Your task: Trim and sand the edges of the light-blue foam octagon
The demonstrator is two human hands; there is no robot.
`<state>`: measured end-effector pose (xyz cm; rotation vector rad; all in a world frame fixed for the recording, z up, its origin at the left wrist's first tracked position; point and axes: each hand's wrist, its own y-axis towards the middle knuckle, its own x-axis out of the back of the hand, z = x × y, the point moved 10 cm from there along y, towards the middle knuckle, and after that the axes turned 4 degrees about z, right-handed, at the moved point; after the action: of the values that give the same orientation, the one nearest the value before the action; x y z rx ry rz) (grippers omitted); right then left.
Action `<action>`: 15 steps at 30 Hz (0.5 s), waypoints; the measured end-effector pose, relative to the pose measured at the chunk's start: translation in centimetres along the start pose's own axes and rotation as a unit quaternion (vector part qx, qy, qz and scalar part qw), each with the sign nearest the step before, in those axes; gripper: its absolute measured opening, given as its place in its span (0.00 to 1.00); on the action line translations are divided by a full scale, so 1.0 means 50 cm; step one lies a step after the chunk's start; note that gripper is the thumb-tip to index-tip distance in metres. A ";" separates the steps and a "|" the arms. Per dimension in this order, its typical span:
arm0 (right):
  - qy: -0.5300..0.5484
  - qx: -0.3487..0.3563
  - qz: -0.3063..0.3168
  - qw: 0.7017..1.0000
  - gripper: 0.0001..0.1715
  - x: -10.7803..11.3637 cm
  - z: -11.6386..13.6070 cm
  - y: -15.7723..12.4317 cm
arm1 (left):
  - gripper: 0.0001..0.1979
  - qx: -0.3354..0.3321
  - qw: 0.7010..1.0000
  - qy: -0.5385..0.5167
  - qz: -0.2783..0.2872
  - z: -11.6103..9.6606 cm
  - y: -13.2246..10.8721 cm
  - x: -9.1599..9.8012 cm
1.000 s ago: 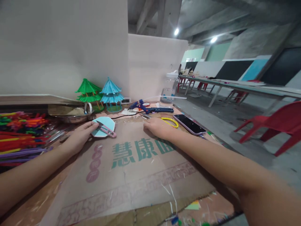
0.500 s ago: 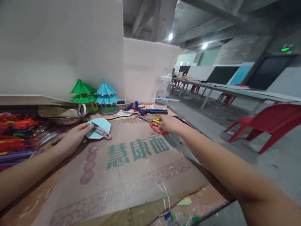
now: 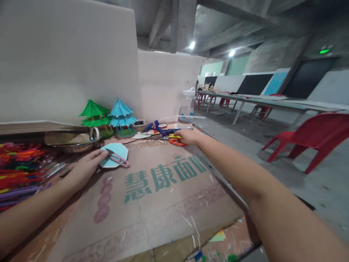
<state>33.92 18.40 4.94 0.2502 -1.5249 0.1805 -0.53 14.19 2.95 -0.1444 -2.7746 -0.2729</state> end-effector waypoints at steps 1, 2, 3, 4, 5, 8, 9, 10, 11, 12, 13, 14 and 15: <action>0.003 -0.002 -0.012 1.000 0.23 0.000 -0.002 0.001 | 0.30 0.004 1.000 -0.001 0.008 0.004 0.001 -0.002; 0.008 0.000 -0.026 1.000 0.21 0.001 0.001 -0.001 | 0.31 0.007 1.000 -0.009 0.014 0.007 0.002 -0.003; 0.014 0.007 -0.041 0.999 0.21 0.001 0.010 -0.003 | 0.31 0.009 1.000 -0.019 0.019 0.009 0.002 -0.005; 0.022 0.019 -0.054 0.998 0.22 0.000 0.024 -0.006 | 0.31 0.009 0.999 -0.025 0.020 0.008 0.002 -0.006; 0.030 0.037 -0.063 0.997 0.24 -0.004 0.042 -0.010 | 0.31 0.009 1.000 -0.025 0.016 0.007 0.001 -0.005; 0.055 0.093 -0.051 0.993 0.32 -0.036 0.105 -0.014 | 0.31 0.008 1.000 -0.009 -0.003 -0.003 -0.005 0.000; 0.062 0.105 -0.040 0.992 0.35 -0.049 0.123 -0.014 | 0.31 0.007 1.000 -0.003 -0.007 -0.007 -0.007 0.002; 0.069 0.114 -0.028 0.991 0.36 -0.061 0.138 -0.014 | 0.31 0.005 1.000 0.000 -0.008 -0.011 -0.010 0.002; 0.077 0.121 -0.018 0.990 0.36 -0.072 0.149 -0.014 | 0.31 0.004 1.000 0.003 -0.009 -0.014 -0.012 0.003; 0.085 0.127 -0.010 0.988 0.36 -0.079 0.158 -0.015 | 0.30 0.003 1.000 0.007 -0.010 -0.016 -0.013 0.004; 0.093 0.132 -0.004 0.987 0.37 -0.085 0.165 -0.019 | 0.30 0.002 1.000 0.012 -0.011 -0.018 -0.014 0.004; 0.099 0.137 0.000 0.986 0.37 -0.088 0.170 -0.024 | 0.30 0.002 1.000 0.016 -0.011 -0.018 -0.014 0.005; 0.107 0.140 0.002 0.984 0.38 -0.089 0.172 -0.032 | 0.29 0.002 1.000 0.018 -0.011 -0.017 -0.014 0.005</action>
<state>25.91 14.67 0.66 0.4373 -1.2850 0.4139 -0.57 13.35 3.71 -0.1072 -2.7427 -0.2730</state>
